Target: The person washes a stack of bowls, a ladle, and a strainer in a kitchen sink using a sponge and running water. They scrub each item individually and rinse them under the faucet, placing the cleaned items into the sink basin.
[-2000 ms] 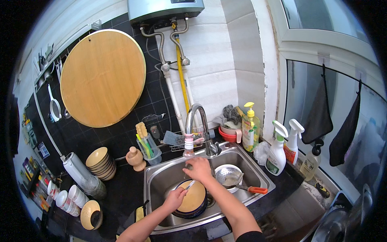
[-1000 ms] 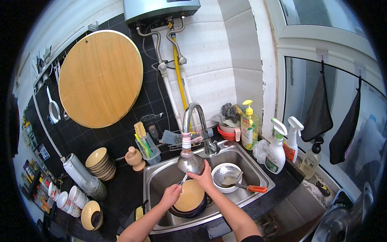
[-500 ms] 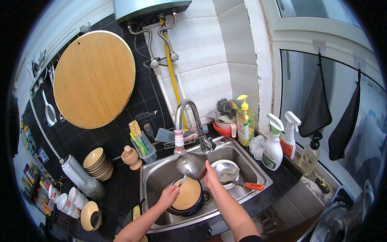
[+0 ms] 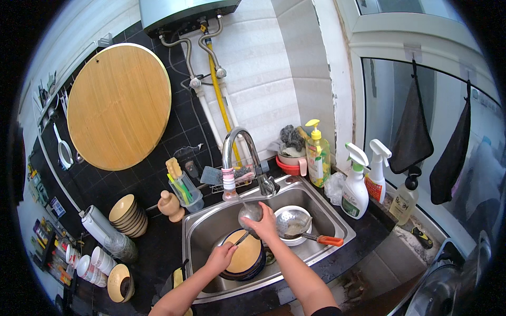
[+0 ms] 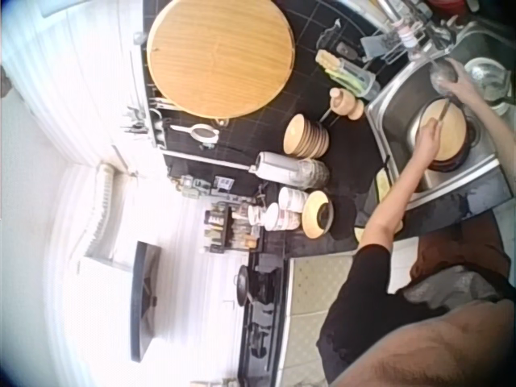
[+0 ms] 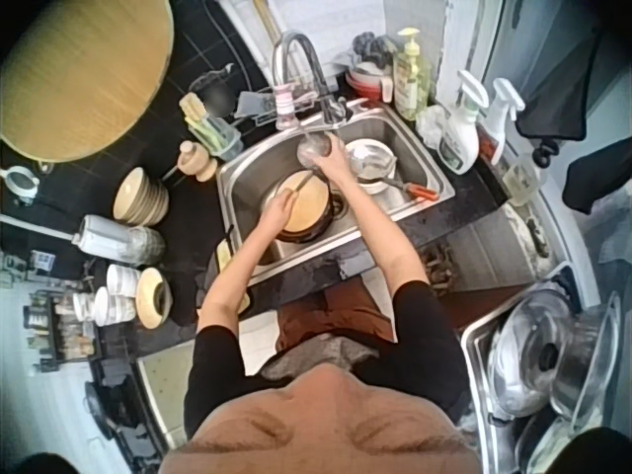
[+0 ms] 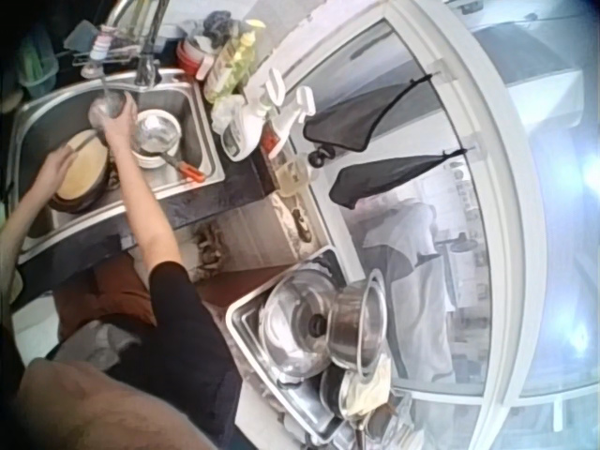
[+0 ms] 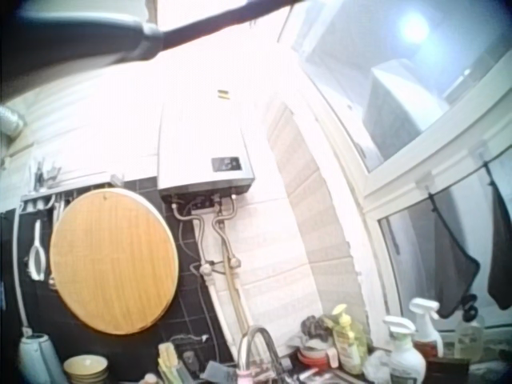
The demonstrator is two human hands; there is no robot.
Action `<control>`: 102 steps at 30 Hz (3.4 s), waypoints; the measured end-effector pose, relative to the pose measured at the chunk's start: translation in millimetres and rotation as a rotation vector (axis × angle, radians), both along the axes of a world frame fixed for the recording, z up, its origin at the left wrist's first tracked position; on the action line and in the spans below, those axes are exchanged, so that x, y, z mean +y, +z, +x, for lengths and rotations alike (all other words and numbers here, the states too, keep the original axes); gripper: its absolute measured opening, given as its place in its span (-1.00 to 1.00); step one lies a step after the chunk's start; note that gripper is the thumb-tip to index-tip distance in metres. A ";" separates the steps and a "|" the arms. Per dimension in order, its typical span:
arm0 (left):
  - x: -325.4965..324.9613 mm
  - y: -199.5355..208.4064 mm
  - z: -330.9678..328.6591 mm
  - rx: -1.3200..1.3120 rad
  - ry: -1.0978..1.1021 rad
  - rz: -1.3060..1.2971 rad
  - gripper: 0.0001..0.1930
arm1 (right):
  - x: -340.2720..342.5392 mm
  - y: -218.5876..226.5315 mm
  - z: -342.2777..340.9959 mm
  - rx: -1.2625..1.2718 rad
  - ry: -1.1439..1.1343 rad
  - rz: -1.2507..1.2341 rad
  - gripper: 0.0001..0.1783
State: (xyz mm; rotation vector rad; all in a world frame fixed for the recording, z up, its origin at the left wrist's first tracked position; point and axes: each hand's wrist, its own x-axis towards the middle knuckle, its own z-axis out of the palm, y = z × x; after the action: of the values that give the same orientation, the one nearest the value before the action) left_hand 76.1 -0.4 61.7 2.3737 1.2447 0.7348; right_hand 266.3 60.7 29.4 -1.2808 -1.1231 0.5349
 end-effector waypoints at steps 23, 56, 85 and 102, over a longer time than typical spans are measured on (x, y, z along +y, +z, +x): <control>15.6 48.0 -41.2 0.558 -0.116 0.803 -0.77 | -1.8 0.2 23.0 0.855 0.522 -0.352 -0.55; 6.9 26.0 -25.4 0.437 0.198 0.654 -0.66 | 13.3 -27.1 10.8 0.306 0.370 -0.433 -0.58; 63.0 7.7 108.7 -0.431 0.020 0.230 -0.75 | -79.9 95.7 49.4 0.358 0.285 -0.215 -0.44; 108.1 -50.1 76.0 -1.622 0.271 -0.811 -0.70 | -123.2 115.0 133.8 0.428 0.093 -0.249 -0.53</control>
State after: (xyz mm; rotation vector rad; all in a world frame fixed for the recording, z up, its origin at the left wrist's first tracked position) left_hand 152.1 107.7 11.6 0.4792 0.7425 1.3781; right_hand 400.1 -62.5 144.4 -1.2502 -0.7744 0.9915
